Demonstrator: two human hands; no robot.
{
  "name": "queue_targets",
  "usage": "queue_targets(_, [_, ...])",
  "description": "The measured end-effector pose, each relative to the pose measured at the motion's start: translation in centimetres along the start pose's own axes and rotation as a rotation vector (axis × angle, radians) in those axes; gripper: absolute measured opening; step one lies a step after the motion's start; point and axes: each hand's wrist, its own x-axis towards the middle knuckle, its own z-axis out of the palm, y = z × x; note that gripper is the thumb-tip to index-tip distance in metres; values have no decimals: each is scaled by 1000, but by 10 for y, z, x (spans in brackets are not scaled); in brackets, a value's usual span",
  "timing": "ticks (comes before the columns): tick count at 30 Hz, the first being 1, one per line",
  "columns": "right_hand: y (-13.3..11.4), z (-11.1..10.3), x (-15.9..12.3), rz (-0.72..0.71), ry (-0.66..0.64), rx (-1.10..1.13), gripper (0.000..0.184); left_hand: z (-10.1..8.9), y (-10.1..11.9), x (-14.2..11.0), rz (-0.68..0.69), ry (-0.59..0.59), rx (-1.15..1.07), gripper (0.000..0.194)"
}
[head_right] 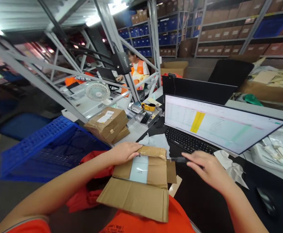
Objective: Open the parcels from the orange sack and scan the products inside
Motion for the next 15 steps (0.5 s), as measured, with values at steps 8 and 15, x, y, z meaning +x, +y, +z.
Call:
queue_targets(8, [-115, 33, 36, -196, -349, -94, 48, -45, 13, 32, 46, -326, 47, 37])
queue_targets(15, [-154, 82, 103, -175, -505, -428, 57, -60, 29, 52, 63, -387, 104, 31])
